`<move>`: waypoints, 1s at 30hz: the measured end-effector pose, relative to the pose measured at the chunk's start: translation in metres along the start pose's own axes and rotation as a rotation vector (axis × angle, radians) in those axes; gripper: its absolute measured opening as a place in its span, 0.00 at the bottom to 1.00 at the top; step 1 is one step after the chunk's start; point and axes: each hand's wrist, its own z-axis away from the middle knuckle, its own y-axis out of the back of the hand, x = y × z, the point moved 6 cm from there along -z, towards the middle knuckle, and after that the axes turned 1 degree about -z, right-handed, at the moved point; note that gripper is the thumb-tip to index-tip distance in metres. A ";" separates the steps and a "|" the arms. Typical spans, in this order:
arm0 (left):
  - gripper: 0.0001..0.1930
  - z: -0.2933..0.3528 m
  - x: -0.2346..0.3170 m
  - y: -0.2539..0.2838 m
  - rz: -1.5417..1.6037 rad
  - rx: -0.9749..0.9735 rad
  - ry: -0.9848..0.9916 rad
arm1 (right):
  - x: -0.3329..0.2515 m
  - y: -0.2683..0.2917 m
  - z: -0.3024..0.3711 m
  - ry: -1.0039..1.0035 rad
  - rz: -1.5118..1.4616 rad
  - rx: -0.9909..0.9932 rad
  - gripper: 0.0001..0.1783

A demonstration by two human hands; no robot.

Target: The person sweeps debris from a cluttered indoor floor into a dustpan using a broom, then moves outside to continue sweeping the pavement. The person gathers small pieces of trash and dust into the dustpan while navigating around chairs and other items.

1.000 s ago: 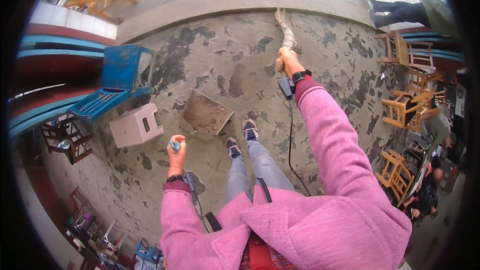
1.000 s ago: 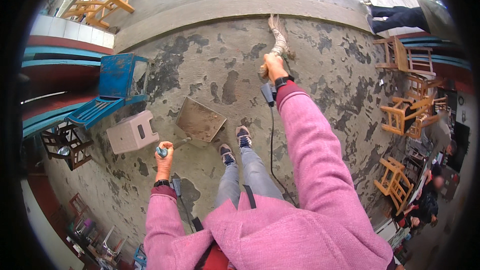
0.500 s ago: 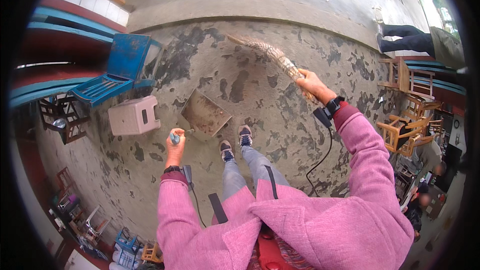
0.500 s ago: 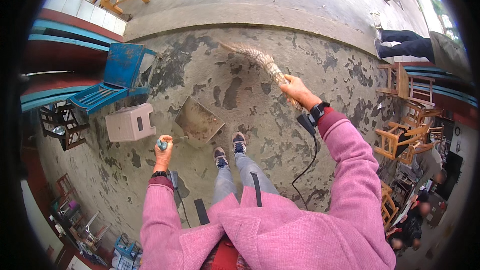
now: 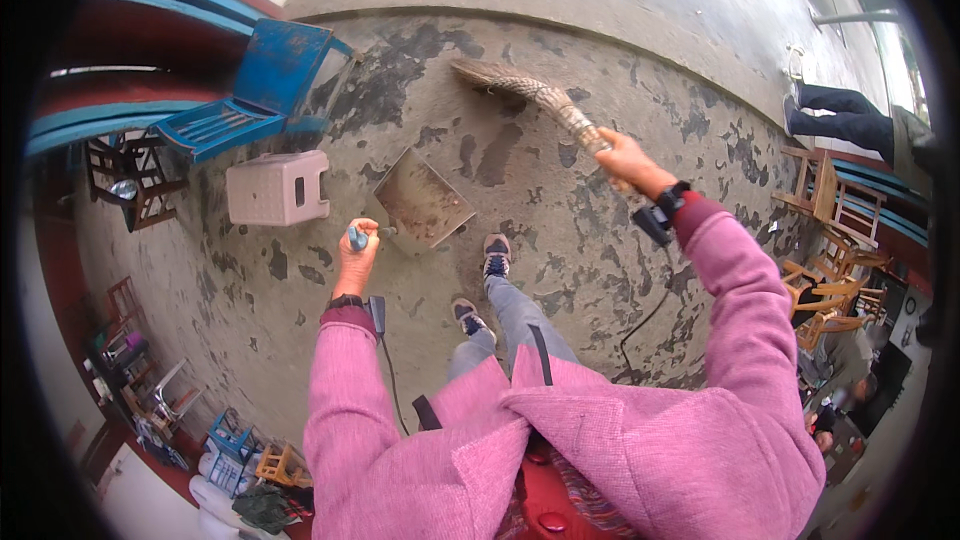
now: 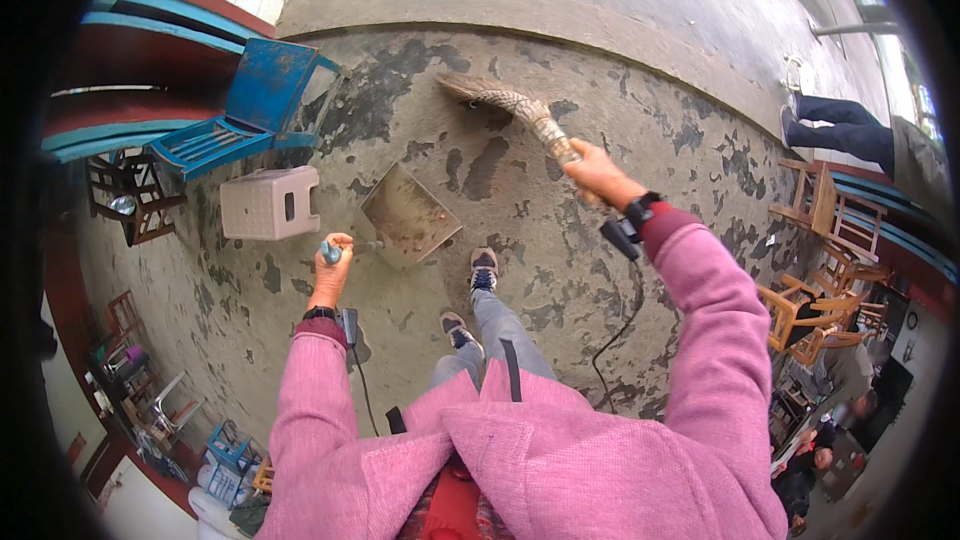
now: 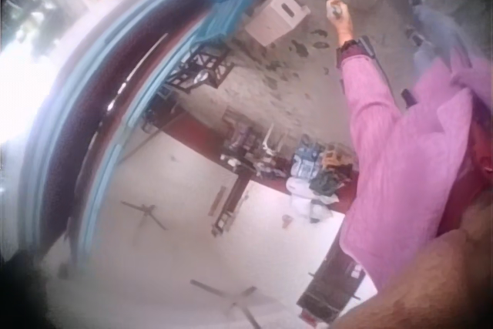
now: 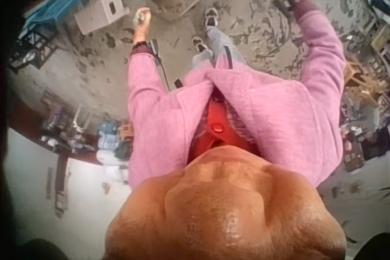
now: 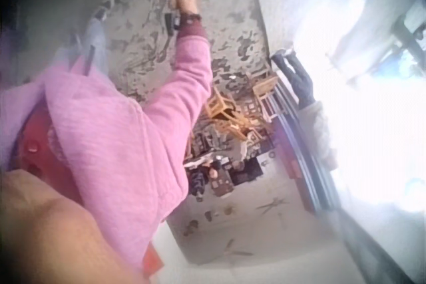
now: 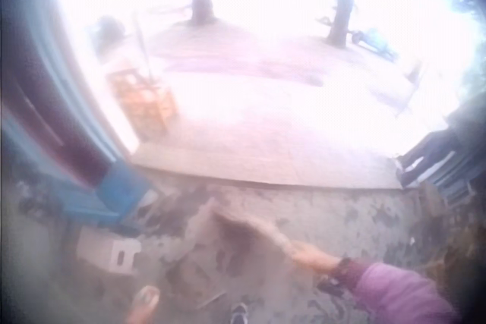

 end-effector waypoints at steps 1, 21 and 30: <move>0.07 -0.002 0.000 0.000 0.007 0.005 0.018 | -0.010 0.011 0.004 0.052 -0.059 0.000 0.34; 0.09 0.004 -0.001 0.004 0.044 0.024 0.055 | 0.032 -0.087 0.067 0.203 0.433 -0.195 0.37; 0.09 -0.005 -0.012 0.001 0.047 -0.013 0.016 | 0.083 -0.017 0.137 -0.080 -0.005 0.086 0.34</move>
